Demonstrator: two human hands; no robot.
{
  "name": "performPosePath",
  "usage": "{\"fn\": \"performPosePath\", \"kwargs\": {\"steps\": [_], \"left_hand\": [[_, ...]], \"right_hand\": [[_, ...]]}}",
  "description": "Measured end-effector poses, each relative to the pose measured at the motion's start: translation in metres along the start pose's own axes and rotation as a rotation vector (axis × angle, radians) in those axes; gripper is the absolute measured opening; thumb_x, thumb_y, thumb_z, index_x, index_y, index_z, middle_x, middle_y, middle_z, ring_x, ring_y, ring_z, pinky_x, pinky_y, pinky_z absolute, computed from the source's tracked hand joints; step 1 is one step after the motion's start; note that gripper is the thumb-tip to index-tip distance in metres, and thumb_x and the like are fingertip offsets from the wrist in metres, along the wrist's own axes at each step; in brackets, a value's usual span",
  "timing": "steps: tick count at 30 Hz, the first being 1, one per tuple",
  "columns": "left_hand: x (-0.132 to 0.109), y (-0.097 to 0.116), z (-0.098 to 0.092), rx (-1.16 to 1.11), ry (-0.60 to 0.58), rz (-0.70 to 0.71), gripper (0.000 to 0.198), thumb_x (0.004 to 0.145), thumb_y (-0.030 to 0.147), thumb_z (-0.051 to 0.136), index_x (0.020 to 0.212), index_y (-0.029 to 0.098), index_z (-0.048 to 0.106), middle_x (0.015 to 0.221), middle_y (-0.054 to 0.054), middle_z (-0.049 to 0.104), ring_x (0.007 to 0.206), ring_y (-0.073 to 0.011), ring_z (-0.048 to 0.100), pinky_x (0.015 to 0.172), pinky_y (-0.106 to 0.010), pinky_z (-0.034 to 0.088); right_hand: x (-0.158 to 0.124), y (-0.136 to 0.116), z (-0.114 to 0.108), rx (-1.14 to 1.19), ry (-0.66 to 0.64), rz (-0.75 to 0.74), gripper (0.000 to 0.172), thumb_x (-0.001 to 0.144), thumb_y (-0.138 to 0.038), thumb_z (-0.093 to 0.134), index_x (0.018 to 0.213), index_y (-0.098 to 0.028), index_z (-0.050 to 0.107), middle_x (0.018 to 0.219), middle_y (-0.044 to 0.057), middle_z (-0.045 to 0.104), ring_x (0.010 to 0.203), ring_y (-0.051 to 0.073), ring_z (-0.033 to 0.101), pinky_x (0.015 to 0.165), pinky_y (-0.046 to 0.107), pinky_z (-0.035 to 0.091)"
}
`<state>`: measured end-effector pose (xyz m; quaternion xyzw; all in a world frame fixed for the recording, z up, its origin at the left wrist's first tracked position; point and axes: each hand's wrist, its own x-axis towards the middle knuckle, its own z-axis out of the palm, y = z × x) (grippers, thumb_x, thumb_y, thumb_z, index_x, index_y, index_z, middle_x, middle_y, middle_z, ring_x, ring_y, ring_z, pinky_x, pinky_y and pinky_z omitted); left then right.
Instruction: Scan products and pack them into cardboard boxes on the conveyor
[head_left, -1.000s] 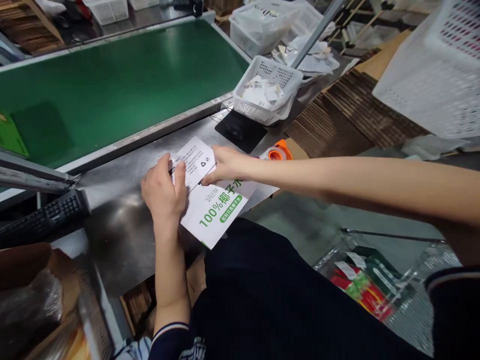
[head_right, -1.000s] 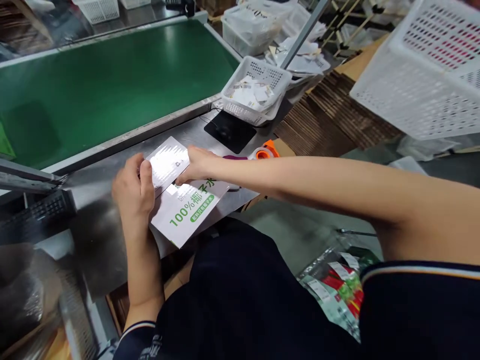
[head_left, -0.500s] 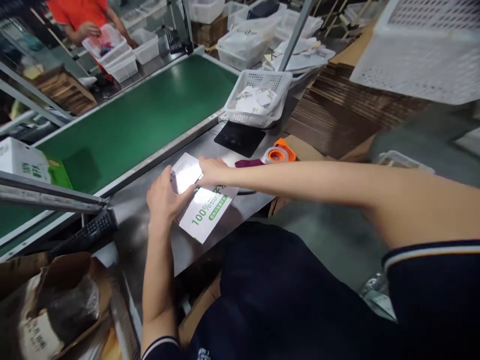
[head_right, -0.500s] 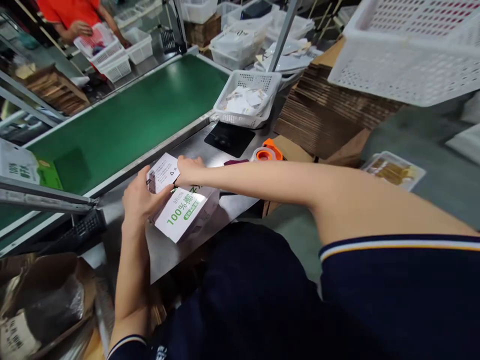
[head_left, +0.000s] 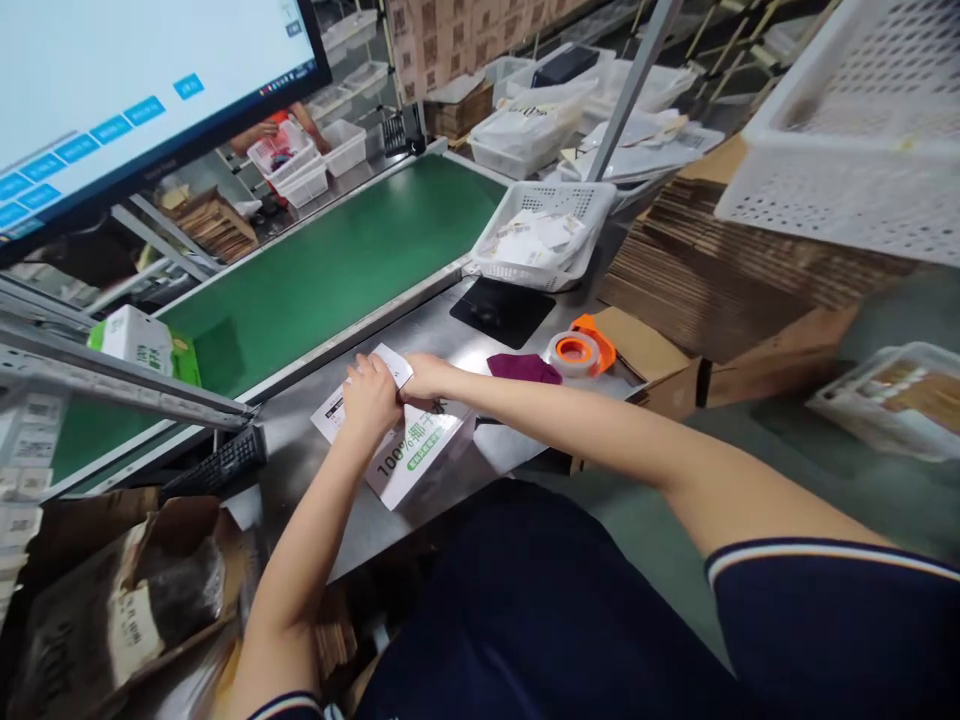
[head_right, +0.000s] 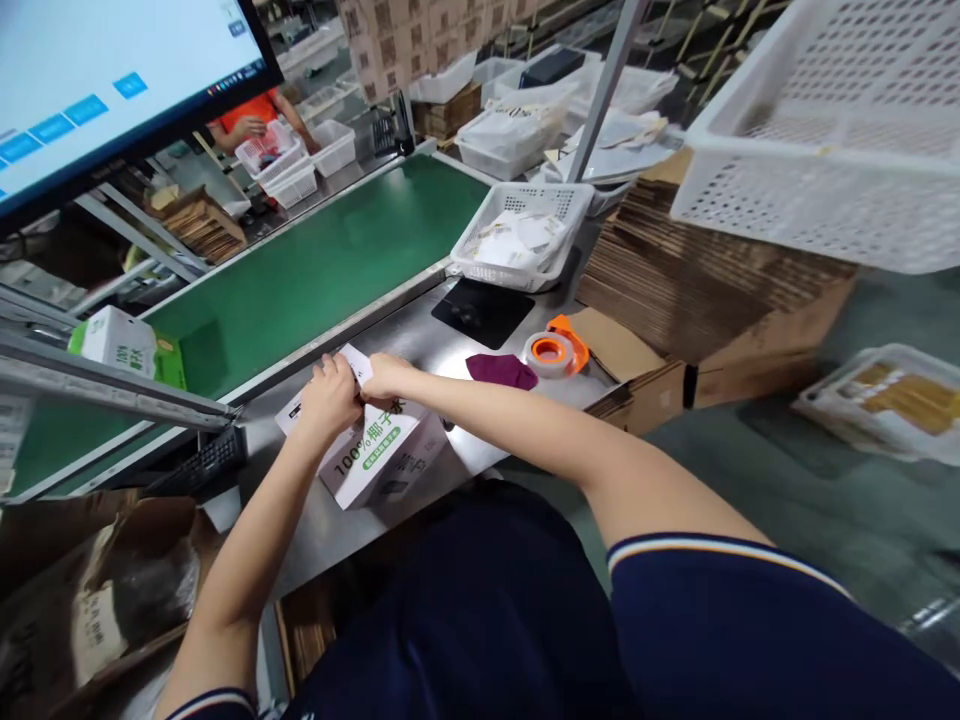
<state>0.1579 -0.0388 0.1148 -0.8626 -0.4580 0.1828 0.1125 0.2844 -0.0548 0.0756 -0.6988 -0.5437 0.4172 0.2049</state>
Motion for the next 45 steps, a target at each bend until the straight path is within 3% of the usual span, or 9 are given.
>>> {"fn": "performPosePath", "kwargs": {"steps": [6, 15, 22, 28, 32, 36, 38, 41, 45], "left_hand": [[0.002, 0.001, 0.006, 0.121, 0.051, 0.018, 0.064, 0.098, 0.014, 0.042, 0.157, -0.009, 0.037, 0.157, -0.038, 0.048, 0.131, -0.044, 0.063, 0.095, -0.044, 0.059], [0.03, -0.044, -0.053, 0.121, -0.279, 0.273, 0.027, 0.089, 0.019, 0.051, 0.114, 0.021, 0.063, 0.11, -0.011, 0.079, 0.104, -0.031, 0.075, 0.08, -0.035, 0.052], [0.041, -0.051, -0.062, -0.031, -0.341, 0.291, 0.032, 0.079, 0.015, 0.055, 0.107, 0.022, 0.068, 0.1, -0.006, 0.078, 0.094, -0.026, 0.072, 0.078, -0.033, 0.05], [0.078, -0.109, -0.064, -0.567, -0.448, -0.12, 0.035, 0.08, 0.045, 0.072, 0.105, 0.02, 0.071, 0.102, -0.005, 0.079, 0.088, -0.0258, 0.074, 0.068, -0.03, 0.055], [0.084, -0.115, -0.047, -0.368, -0.182, -0.199, 0.069, 0.086, 0.071, 0.068, 0.131, 0.019, 0.071, 0.121, -0.015, 0.079, 0.111, -0.0342, 0.074, 0.09, -0.037, 0.057], [0.05, -0.101, -0.013, -0.079, 0.255, -0.042, 0.066, 0.104, 0.047, 0.052, 0.162, 0.015, 0.047, 0.158, -0.021, 0.059, 0.15, -0.0343, 0.052, 0.126, -0.051, 0.037], [0.017, -0.1, 0.007, -0.056, 0.35, 0.114, 0.05, 0.108, 0.03, 0.042, 0.154, 0.02, 0.059, 0.161, -0.015, 0.057, 0.156, -0.0272, 0.045, 0.133, -0.051, 0.028], [-0.036, -0.109, 0.037, -0.032, 0.224, 0.401, 0.05, 0.102, 0.015, 0.042, 0.141, 0.027, 0.07, 0.154, -0.008, 0.065, 0.151, -0.023, 0.053, 0.132, -0.049, 0.035], [-0.076, -0.118, 0.062, 0.018, 0.022, 0.551, 0.087, 0.086, 0.003, 0.051, 0.169, 0.021, 0.037, 0.174, -0.011, 0.039, 0.163, -0.0237, 0.034, 0.132, -0.047, 0.036]], "right_hand": [[0.006, 0.005, 0.004, -0.059, 0.006, -0.014, 0.033, 0.069, -0.022, 0.08, 0.1, -0.013, 0.077, 0.106, 0.015, 0.08, 0.105, 0.033, 0.075, 0.082, 0.033, 0.057], [-0.008, 0.012, -0.001, -0.039, 0.056, -0.079, 0.05, 0.083, -0.034, 0.081, 0.126, -0.014, 0.067, 0.123, 0.017, 0.077, 0.122, 0.036, 0.07, 0.108, 0.048, 0.05], [-0.063, 0.017, 0.004, -0.363, 0.215, -0.626, 0.048, 0.103, -0.052, 0.064, 0.118, -0.007, 0.073, 0.125, 0.021, 0.071, 0.126, 0.035, 0.061, 0.115, 0.051, 0.041], [-0.066, 0.02, 0.034, -0.49, 0.166, -0.775, 0.053, 0.101, -0.057, 0.062, 0.115, -0.007, 0.073, 0.112, 0.02, 0.072, 0.109, 0.034, 0.063, 0.101, 0.047, 0.048], [-0.057, 0.023, 0.04, -0.424, 0.211, -0.792, 0.044, 0.098, -0.053, 0.067, 0.11, -0.011, 0.071, 0.109, 0.018, 0.07, 0.106, 0.033, 0.062, 0.097, 0.047, 0.049], [-0.057, 0.024, 0.04, -0.411, 0.239, -0.785, 0.04, 0.096, -0.053, 0.066, 0.108, -0.015, 0.069, 0.106, 0.017, 0.07, 0.104, 0.034, 0.062, 0.093, 0.047, 0.05], [-0.058, 0.024, 0.04, -0.411, 0.248, -0.779, 0.04, 0.096, -0.054, 0.066, 0.106, -0.016, 0.069, 0.106, 0.017, 0.071, 0.103, 0.034, 0.063, 0.094, 0.046, 0.05], [-0.058, 0.022, 0.039, -0.44, 0.25, -0.782, 0.042, 0.095, -0.053, 0.067, 0.107, -0.013, 0.069, 0.106, 0.017, 0.072, 0.103, 0.034, 0.065, 0.094, 0.046, 0.05], [-0.054, 0.009, 0.033, -0.522, 0.179, -0.75, 0.048, 0.094, -0.053, 0.066, 0.114, -0.01, 0.07, 0.107, 0.019, 0.076, 0.101, 0.035, 0.069, 0.092, 0.046, 0.051]]}}
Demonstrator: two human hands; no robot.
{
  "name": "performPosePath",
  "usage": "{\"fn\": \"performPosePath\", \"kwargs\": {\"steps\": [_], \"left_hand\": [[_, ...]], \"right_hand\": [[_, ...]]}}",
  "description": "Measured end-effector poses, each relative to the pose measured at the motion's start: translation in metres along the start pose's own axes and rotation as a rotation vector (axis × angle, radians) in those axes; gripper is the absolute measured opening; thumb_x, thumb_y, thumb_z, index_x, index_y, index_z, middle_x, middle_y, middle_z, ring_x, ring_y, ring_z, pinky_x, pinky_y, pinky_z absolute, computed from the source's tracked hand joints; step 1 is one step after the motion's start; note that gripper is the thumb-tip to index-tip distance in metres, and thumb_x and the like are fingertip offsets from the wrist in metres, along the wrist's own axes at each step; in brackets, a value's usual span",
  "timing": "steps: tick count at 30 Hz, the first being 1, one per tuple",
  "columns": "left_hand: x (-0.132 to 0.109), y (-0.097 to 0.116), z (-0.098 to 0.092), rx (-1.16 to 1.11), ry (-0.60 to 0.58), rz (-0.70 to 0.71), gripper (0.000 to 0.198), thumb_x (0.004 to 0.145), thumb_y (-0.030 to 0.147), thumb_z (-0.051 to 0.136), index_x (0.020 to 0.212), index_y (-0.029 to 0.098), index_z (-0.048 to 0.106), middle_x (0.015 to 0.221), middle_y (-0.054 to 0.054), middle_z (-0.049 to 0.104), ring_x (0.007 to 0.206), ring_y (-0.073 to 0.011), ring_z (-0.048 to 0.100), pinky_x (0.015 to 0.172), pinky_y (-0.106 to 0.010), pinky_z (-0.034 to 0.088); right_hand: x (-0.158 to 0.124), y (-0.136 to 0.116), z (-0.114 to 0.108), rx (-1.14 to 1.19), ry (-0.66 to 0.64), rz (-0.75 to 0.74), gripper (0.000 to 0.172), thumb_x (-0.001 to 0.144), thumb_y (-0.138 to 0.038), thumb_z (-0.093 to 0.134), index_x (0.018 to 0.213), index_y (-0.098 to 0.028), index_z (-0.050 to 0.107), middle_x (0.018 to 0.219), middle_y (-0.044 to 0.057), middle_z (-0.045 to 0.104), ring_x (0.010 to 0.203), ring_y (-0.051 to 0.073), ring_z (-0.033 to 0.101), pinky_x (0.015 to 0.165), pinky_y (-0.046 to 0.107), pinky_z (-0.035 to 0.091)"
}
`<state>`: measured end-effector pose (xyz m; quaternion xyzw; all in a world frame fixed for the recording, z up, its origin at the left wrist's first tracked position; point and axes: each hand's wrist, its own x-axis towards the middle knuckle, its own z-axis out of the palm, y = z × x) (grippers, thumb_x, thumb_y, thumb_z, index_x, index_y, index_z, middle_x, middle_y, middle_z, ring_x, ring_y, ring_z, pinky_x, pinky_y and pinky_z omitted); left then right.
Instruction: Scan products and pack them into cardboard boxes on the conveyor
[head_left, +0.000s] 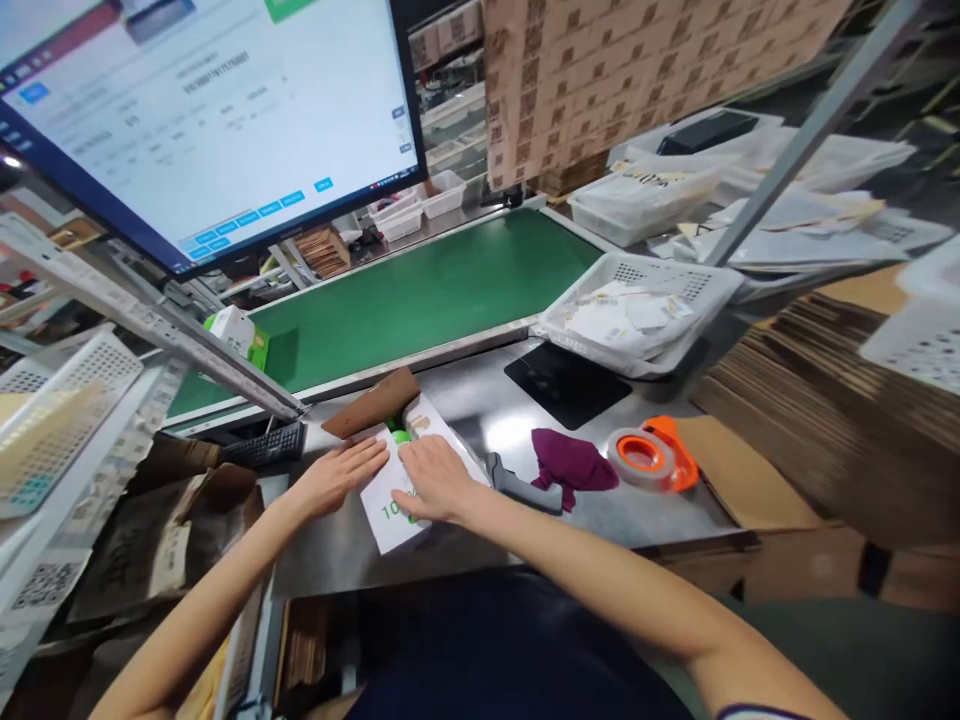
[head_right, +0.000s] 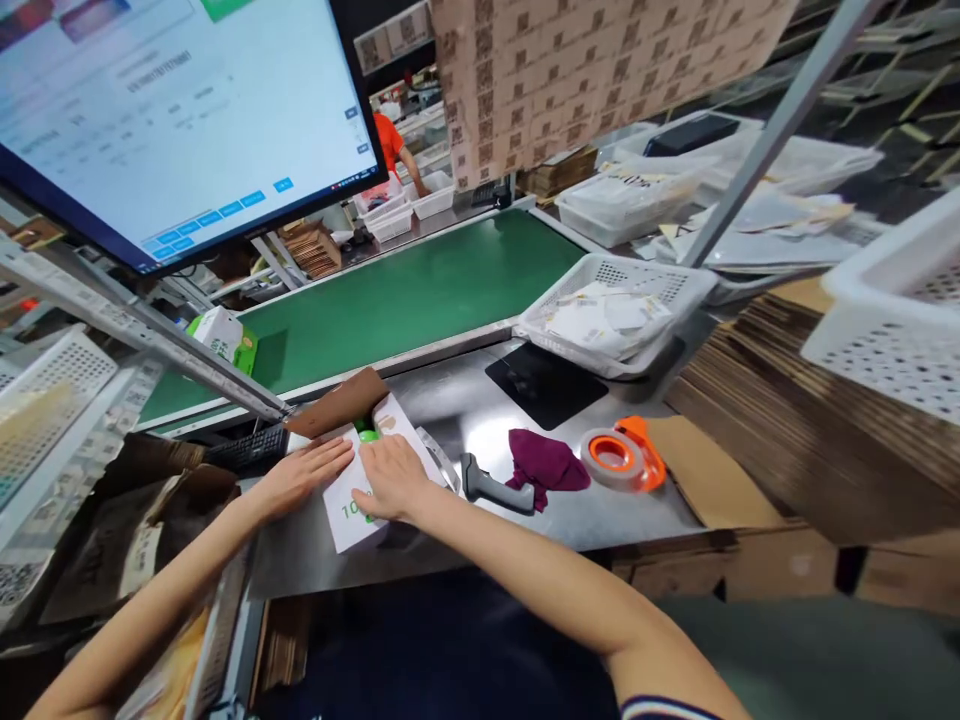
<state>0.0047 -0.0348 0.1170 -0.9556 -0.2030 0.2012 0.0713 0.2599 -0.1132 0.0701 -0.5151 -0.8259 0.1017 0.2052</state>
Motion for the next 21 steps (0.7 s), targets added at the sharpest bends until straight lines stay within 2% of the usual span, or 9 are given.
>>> {"fn": "performPosePath", "kwargs": {"steps": [2, 3, 6, 8, 10, 15, 21], "left_hand": [[-0.003, 0.002, 0.005, -0.02, -0.034, -0.009, 0.097, 0.085, 0.012, 0.063, 0.174, 0.019, 0.023, 0.177, -0.015, 0.028, 0.166, -0.0274, 0.026, 0.135, -0.052, 0.026], [-0.001, 0.002, 0.007, -0.044, -0.039, -0.01, 0.099, 0.087, 0.02, 0.068, 0.174, 0.018, 0.021, 0.177, -0.017, 0.027, 0.166, -0.0287, 0.025, 0.136, -0.053, 0.022], [0.006, 0.003, 0.011, -0.127, -0.001, -0.053, 0.083, 0.097, 0.031, 0.065, 0.172, 0.021, 0.03, 0.174, -0.016, 0.034, 0.164, -0.0267, 0.031, 0.136, -0.052, 0.019], [0.01, 0.004, 0.014, -0.17, 0.038, -0.097, 0.07, 0.102, 0.026, 0.057, 0.169, 0.024, 0.038, 0.172, -0.013, 0.04, 0.162, -0.0248, 0.035, 0.136, -0.052, 0.019], [0.011, 0.004, 0.016, -0.209, 0.062, -0.114, 0.068, 0.101, 0.02, 0.056, 0.167, 0.027, 0.043, 0.17, -0.009, 0.044, 0.16, -0.0237, 0.04, 0.137, -0.051, 0.019], [0.011, 0.0, 0.017, -0.28, 0.061, -0.092, 0.071, 0.096, 0.017, 0.063, 0.164, 0.028, 0.047, 0.168, -0.009, 0.047, 0.158, -0.0243, 0.044, 0.135, -0.053, 0.025], [0.012, -0.003, 0.02, -0.302, 0.059, -0.085, 0.071, 0.094, 0.015, 0.062, 0.164, 0.024, 0.047, 0.168, -0.011, 0.047, 0.158, -0.0256, 0.044, 0.135, -0.055, 0.024]], "right_hand": [[0.01, -0.003, -0.002, -0.036, -0.048, 0.006, 0.053, 0.095, -0.056, 0.063, 0.116, -0.008, 0.073, 0.102, 0.021, 0.078, 0.098, 0.036, 0.072, 0.097, 0.048, 0.049], [0.015, -0.005, -0.002, -0.053, -0.06, 0.009, 0.055, 0.096, -0.058, 0.061, 0.116, -0.008, 0.074, 0.099, 0.022, 0.079, 0.096, 0.036, 0.073, 0.101, 0.05, 0.047], [0.027, -0.008, 0.003, -0.068, -0.094, 0.008, 0.061, 0.101, -0.06, 0.053, 0.118, -0.006, 0.076, 0.093, 0.022, 0.08, 0.091, 0.036, 0.076, 0.111, 0.053, 0.04], [0.031, -0.007, 0.005, -0.035, -0.139, -0.007, 0.06, 0.103, -0.058, 0.05, 0.117, -0.006, 0.077, 0.094, 0.021, 0.081, 0.091, 0.035, 0.076, 0.113, 0.054, 0.038], [0.033, -0.006, 0.006, 0.003, -0.169, -0.027, 0.056, 0.104, -0.054, 0.05, 0.117, -0.008, 0.079, 0.095, 0.021, 0.082, 0.093, 0.035, 0.077, 0.113, 0.054, 0.038], [0.033, -0.002, 0.003, 0.017, -0.155, -0.063, 0.05, 0.109, -0.047, 0.045, 0.122, -0.013, 0.079, 0.098, 0.019, 0.082, 0.091, 0.032, 0.076, 0.105, 0.049, 0.042], [0.026, 0.001, 0.009, -0.05, -0.001, -0.208, 0.052, 0.113, -0.041, 0.036, 0.097, -0.017, 0.079, 0.083, 0.013, 0.079, 0.081, 0.025, 0.069, 0.084, 0.04, 0.043]]}}
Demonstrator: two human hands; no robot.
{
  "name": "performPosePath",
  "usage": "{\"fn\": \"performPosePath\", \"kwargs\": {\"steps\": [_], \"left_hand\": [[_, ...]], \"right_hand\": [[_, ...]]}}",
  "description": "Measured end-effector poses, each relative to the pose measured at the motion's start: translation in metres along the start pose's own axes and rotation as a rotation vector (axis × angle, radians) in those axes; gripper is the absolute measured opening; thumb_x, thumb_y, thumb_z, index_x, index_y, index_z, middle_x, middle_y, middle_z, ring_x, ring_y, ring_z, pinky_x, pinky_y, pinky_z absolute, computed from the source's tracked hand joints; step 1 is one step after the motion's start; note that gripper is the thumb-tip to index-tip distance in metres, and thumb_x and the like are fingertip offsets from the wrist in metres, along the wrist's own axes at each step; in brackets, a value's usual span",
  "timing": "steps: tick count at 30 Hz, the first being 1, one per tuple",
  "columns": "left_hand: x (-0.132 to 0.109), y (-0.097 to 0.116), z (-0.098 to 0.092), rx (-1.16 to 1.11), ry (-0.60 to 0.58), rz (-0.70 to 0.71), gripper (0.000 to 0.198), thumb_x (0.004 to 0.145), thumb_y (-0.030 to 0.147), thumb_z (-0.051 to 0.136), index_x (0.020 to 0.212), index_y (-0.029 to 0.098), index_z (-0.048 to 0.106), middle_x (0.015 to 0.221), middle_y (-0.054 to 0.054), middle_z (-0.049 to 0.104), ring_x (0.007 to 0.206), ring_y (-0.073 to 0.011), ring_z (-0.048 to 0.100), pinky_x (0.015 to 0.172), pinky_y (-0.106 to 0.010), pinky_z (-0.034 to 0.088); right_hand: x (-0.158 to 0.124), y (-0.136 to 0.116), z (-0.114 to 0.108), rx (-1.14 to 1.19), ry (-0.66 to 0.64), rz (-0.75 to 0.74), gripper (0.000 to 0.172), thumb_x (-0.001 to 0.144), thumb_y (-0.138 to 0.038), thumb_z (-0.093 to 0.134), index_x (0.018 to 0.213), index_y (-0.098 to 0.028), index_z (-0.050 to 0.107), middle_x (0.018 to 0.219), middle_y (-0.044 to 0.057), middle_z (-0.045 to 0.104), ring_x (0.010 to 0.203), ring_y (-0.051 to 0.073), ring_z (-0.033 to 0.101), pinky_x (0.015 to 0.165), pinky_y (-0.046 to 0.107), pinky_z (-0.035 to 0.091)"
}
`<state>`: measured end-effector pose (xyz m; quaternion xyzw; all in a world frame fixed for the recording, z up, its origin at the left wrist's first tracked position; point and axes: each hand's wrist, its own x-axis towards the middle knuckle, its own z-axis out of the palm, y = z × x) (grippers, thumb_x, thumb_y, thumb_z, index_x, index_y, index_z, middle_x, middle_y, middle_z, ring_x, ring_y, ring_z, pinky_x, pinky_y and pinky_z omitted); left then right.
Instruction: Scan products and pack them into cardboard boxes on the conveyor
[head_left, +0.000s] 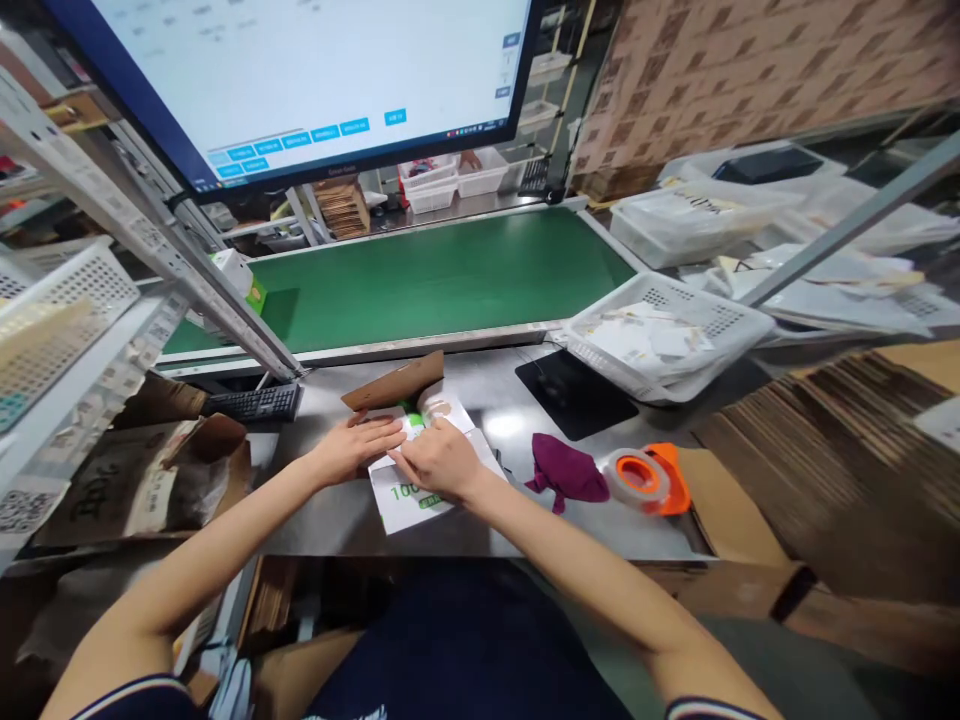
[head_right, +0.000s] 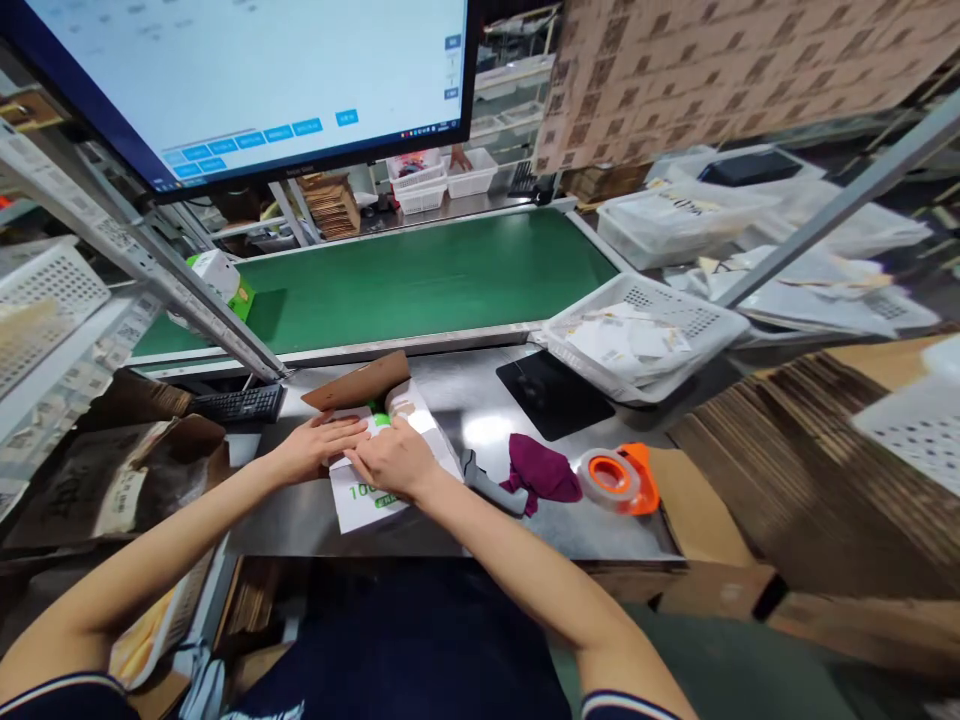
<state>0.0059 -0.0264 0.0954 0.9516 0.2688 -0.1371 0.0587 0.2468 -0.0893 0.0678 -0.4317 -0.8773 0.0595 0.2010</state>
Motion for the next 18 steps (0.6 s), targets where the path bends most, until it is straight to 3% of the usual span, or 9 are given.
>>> {"fn": "performPosePath", "kwargs": {"steps": [4, 9, 13, 18], "left_hand": [[-0.002, 0.003, 0.001, -0.025, 0.007, -0.014, 0.076, 0.092, 0.015, 0.065, 0.164, 0.025, 0.046, 0.169, -0.012, 0.045, 0.158, -0.0283, 0.044, 0.135, -0.058, 0.023], [-0.007, 0.007, -0.001, -0.076, 0.03, -0.024, 0.078, 0.089, 0.017, 0.068, 0.164, 0.026, 0.048, 0.17, -0.012, 0.043, 0.159, -0.0284, 0.041, 0.136, -0.058, 0.018], [-0.007, 0.005, 0.001, -0.121, 0.041, -0.022, 0.076, 0.09, 0.022, 0.071, 0.163, 0.025, 0.048, 0.17, -0.013, 0.044, 0.159, -0.0286, 0.043, 0.137, -0.057, 0.01], [-0.006, 0.007, -0.001, -0.134, 0.046, -0.035, 0.079, 0.087, 0.025, 0.077, 0.161, 0.026, 0.051, 0.169, -0.013, 0.045, 0.157, -0.0313, 0.044, 0.135, -0.057, 0.019]], "right_hand": [[-0.002, -0.003, 0.001, -0.038, 0.013, -0.001, 0.052, 0.113, -0.045, 0.037, 0.096, -0.018, 0.078, 0.083, 0.013, 0.078, 0.082, 0.026, 0.069, 0.082, 0.04, 0.042], [0.011, -0.029, 0.005, -0.069, -0.126, 0.165, 0.06, 0.108, -0.059, 0.048, 0.122, -0.008, 0.076, 0.104, 0.022, 0.08, 0.091, 0.031, 0.074, 0.091, 0.043, 0.047], [0.022, -0.04, 0.007, -0.008, -0.129, 0.115, 0.062, 0.106, -0.064, 0.05, 0.108, -0.011, 0.081, 0.105, 0.021, 0.081, 0.091, 0.03, 0.073, 0.085, 0.04, 0.047], [0.004, -0.04, -0.009, 0.079, -0.058, -0.011, 0.065, 0.103, -0.074, 0.046, 0.086, -0.021, 0.079, 0.08, 0.012, 0.077, 0.083, 0.025, 0.069, 0.085, 0.039, 0.047]]}}
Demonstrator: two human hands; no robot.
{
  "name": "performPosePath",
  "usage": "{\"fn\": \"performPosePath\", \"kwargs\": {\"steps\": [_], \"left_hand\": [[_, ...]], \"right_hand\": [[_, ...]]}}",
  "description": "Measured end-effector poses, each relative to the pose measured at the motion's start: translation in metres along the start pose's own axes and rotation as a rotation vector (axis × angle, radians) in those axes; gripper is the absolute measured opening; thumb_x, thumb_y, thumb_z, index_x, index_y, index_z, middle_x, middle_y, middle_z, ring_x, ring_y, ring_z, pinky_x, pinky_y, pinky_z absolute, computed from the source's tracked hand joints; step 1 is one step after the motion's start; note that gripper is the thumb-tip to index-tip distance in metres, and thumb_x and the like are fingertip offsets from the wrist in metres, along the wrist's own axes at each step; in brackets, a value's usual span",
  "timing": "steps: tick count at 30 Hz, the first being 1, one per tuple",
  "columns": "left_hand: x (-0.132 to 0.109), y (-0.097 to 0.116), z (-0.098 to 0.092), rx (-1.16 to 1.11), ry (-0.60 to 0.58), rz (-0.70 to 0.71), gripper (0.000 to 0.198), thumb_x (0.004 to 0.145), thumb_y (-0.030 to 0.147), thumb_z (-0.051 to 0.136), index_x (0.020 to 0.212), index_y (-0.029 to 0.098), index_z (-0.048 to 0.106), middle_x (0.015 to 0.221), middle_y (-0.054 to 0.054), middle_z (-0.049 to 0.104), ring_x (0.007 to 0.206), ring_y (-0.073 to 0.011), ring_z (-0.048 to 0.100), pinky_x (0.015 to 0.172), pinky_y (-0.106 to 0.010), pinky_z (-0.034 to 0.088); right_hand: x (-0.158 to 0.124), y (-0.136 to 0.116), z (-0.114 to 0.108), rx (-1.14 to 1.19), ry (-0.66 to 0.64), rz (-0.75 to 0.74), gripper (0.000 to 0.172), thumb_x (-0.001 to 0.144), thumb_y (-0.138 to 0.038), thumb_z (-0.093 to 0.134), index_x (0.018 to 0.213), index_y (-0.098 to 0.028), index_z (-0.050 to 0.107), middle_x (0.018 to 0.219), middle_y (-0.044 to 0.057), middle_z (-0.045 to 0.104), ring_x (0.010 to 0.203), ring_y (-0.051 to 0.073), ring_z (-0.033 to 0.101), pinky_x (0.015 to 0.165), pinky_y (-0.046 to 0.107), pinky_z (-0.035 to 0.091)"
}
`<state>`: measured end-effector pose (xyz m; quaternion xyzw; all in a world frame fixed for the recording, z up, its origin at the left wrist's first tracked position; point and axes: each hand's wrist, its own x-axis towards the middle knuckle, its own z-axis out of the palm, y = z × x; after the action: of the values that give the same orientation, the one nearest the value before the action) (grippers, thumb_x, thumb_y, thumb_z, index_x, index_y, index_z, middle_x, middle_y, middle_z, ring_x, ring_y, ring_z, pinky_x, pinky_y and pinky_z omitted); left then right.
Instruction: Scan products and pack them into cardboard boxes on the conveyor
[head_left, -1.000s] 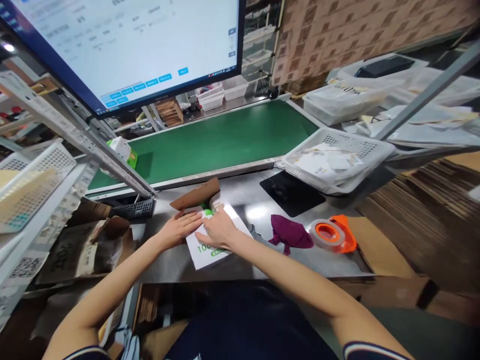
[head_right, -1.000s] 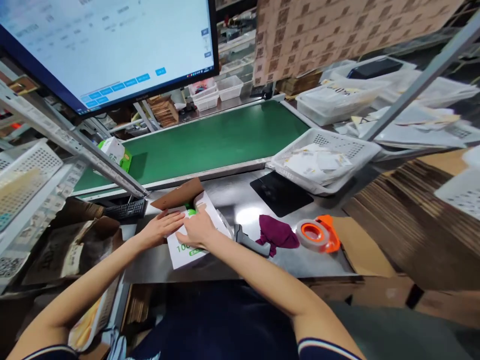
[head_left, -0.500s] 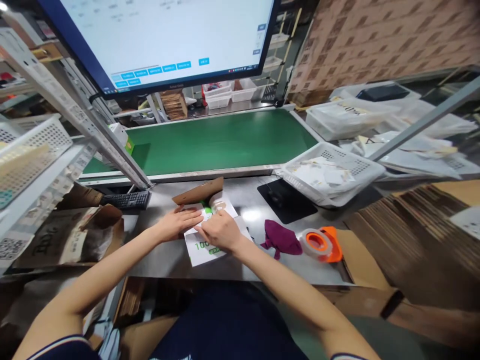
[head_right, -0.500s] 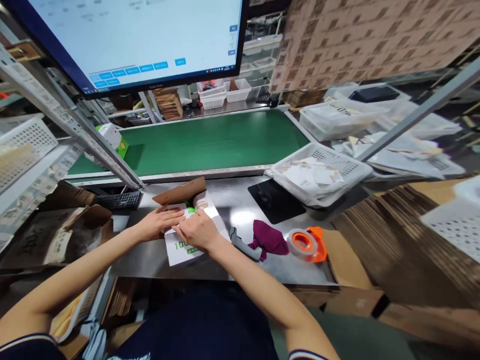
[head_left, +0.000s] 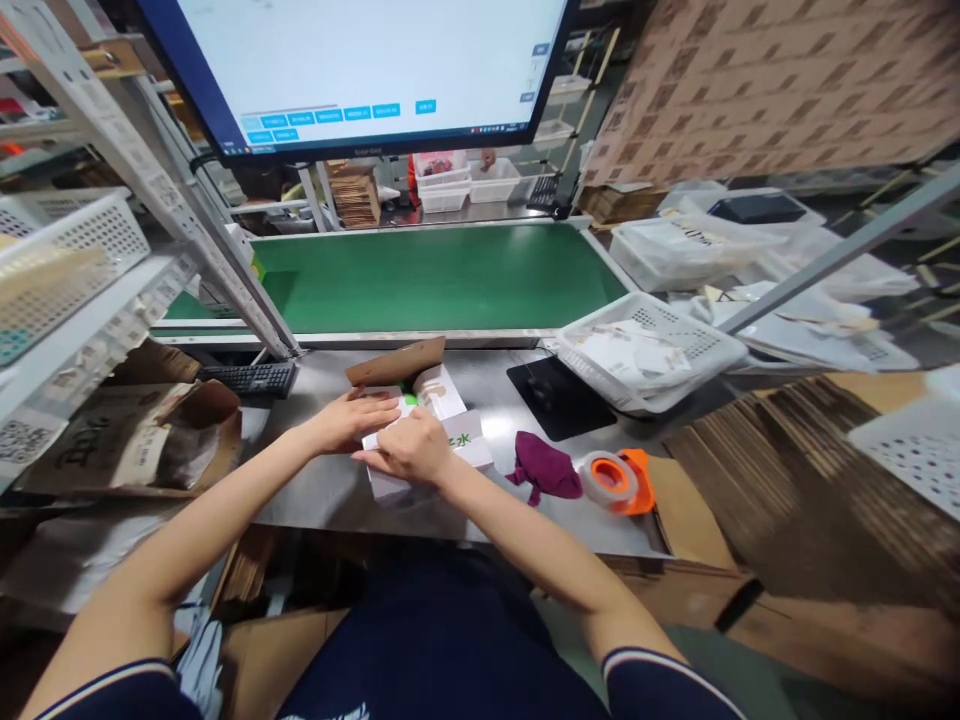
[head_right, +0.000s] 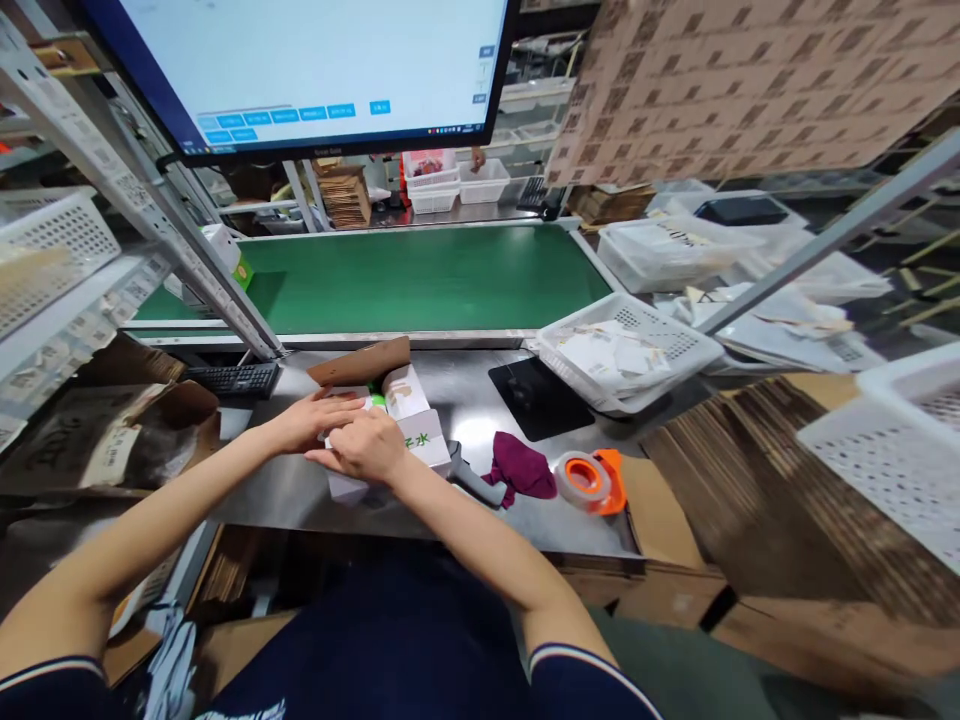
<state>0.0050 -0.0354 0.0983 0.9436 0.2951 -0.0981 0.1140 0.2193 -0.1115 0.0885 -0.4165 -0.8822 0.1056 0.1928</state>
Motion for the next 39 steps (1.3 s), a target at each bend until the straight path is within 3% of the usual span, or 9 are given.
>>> {"fn": "performPosePath", "kwargs": {"steps": [5, 8, 12, 18, 24, 29, 33, 35, 39], "left_hand": [[0.004, 0.01, -0.024, -0.077, -0.035, -0.019, 0.082, 0.08, 0.006, 0.066, 0.158, 0.029, 0.055, 0.169, -0.005, 0.048, 0.158, -0.025, 0.043, 0.13, -0.043, 0.034], [0.014, 0.027, -0.034, -0.089, -0.029, -0.003, 0.065, 0.082, 0.006, 0.062, 0.142, 0.03, 0.069, 0.161, -0.005, 0.059, 0.148, -0.0251, 0.055, 0.117, -0.037, 0.048], [0.035, 0.058, -0.019, 0.005, 0.154, 0.15, 0.026, 0.103, 0.037, 0.056, 0.112, 0.023, 0.076, 0.127, -0.012, 0.074, 0.119, -0.0276, 0.066, 0.108, -0.042, 0.049], [0.053, 0.076, -0.007, -0.036, 0.352, 0.268, 0.039, 0.106, 0.038, 0.037, 0.075, 0.023, 0.055, 0.075, -0.004, 0.062, 0.074, -0.0211, 0.055, 0.086, -0.041, 0.047], [-0.025, 0.064, -0.006, -0.249, 1.017, 0.17, 0.038, 0.097, 0.022, 0.053, 0.059, 0.023, 0.047, 0.054, 0.002, 0.051, 0.054, -0.0152, 0.047, 0.074, -0.038, 0.05], [-0.076, 0.057, 0.049, -0.549, 1.003, -0.403, 0.039, 0.096, 0.031, 0.06, 0.058, 0.022, 0.059, 0.056, 0.003, 0.06, 0.056, -0.0146, 0.06, 0.094, -0.042, 0.06], [-0.053, 0.088, 0.078, -0.476, 0.981, -0.675, 0.03, 0.085, 0.049, 0.072, 0.089, 0.02, 0.07, 0.075, -0.001, 0.065, 0.071, -0.0199, 0.063, 0.093, -0.047, 0.062], [-0.04, 0.109, 0.08, -0.404, 0.924, -0.663, 0.066, 0.08, 0.06, 0.077, 0.128, 0.016, 0.067, 0.109, -0.013, 0.073, 0.105, -0.0312, 0.07, 0.101, -0.053, 0.059], [-0.03, 0.134, 0.077, -0.283, 0.64, -0.646, 0.149, 0.065, 0.073, 0.089, 0.174, 0.02, 0.002, 0.173, -0.029, 0.031, 0.16, -0.0523, 0.029, 0.125, -0.081, 0.023]], "right_hand": [[-0.065, -0.022, -0.009, 0.089, -0.156, -0.116, 0.058, 0.105, -0.067, 0.048, 0.067, -0.029, 0.07, 0.066, 0.007, 0.07, 0.071, 0.024, 0.067, 0.074, 0.041, 0.051], [-0.107, -0.031, -0.004, 0.041, 0.039, -0.116, 0.041, 0.109, -0.049, 0.05, 0.087, -0.029, 0.078, 0.083, 0.008, 0.079, 0.082, 0.025, 0.073, 0.078, 0.041, 0.056], [-0.145, -0.029, 0.003, 0.186, 0.42, -0.221, 0.027, 0.105, -0.033, 0.061, 0.124, -0.02, 0.074, 0.111, 0.01, 0.082, 0.102, 0.024, 0.077, 0.088, 0.038, 0.063], [-0.165, -0.015, 0.015, 0.689, 0.434, -0.109, 0.028, 0.103, -0.024, 0.067, 0.13, -0.022, 0.073, 0.115, 0.009, 0.083, 0.11, 0.021, 0.079, 0.098, 0.032, 0.065], [-0.164, -0.008, 0.015, 0.79, 0.357, 0.114, 0.024, 0.104, -0.026, 0.063, 0.124, -0.021, 0.075, 0.118, 0.009, 0.081, 0.104, 0.021, 0.079, 0.092, 0.033, 0.067], [-0.131, 0.018, -0.033, 0.475, 0.016, 0.166, 0.026, 0.104, -0.028, 0.06, 0.125, -0.018, 0.071, 0.114, 0.011, 0.078, 0.103, 0.024, 0.075, 0.084, 0.034, 0.062], [-0.077, 0.038, -0.064, -0.047, -0.281, 0.05, 0.031, 0.095, -0.029, 0.071, 0.123, -0.016, 0.069, 0.115, 0.015, 0.074, 0.105, 0.03, 0.069, 0.074, 0.033, 0.055], [-0.051, 0.045, -0.068, -0.167, -0.379, -0.134, 0.03, 0.092, -0.026, 0.073, 0.121, -0.016, 0.069, 0.12, 0.015, 0.071, 0.105, 0.028, 0.066, 0.075, 0.033, 0.052], [-0.019, 0.058, -0.06, -0.28, -0.463, -0.404, 0.025, 0.089, -0.025, 0.076, 0.112, -0.016, 0.07, 0.115, 0.012, 0.069, 0.1, 0.025, 0.062, 0.076, 0.034, 0.046]]}}
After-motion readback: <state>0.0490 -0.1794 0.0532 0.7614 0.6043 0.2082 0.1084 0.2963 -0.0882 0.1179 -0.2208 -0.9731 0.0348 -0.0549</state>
